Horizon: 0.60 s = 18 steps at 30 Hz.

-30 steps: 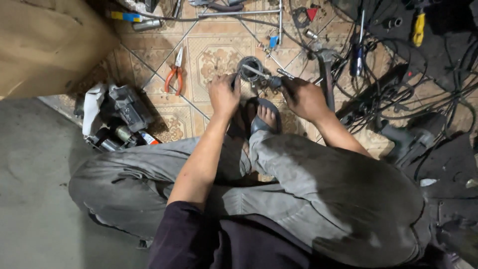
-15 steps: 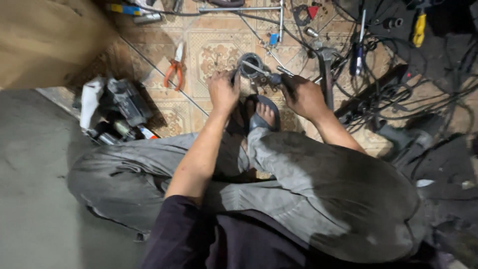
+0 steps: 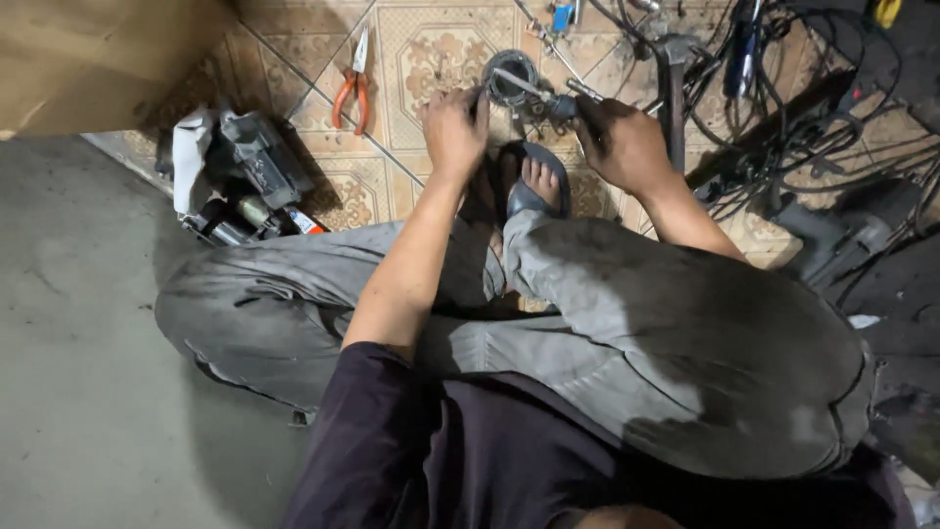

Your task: Disassembling a mechanical component using a screwdriver and a power tool on a workshop floor.

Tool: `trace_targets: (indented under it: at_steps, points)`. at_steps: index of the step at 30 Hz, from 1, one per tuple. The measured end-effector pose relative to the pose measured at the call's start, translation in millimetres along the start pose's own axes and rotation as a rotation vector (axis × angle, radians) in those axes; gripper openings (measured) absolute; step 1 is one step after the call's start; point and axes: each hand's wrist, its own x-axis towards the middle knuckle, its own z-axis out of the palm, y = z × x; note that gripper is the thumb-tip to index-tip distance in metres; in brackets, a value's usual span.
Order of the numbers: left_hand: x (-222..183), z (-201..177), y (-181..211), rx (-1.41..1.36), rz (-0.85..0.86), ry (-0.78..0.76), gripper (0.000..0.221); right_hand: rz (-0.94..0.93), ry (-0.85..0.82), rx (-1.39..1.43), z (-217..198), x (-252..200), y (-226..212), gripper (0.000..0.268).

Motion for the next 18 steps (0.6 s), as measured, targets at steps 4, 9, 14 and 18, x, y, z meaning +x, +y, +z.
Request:
trace_targets:
  at_steps: [4, 9, 14, 18]
  points:
    - [-0.3, 5.6, -2.9, -0.001, 0.005, 0.004, 0.024, -0.016, 0.005, -0.005, 4.0, -1.8, 5.3, 0.027]
    - [0.2, 6.2, -3.2, -0.002, 0.006, 0.022, 0.027, -0.023, 0.016, -0.025, 9.9, -4.6, 9.6, 0.028]
    - [1.4, 6.6, -4.9, 0.010, 0.019, 0.013, 0.027, -0.021, 0.000, 0.034, 6.3, -3.2, 5.6, 0.030]
    - [0.1, 7.7, -4.0, 0.027, -0.020, -0.028, 0.029, 0.003, -0.024, -0.005, 10.6, -6.4, 7.4, 0.034]
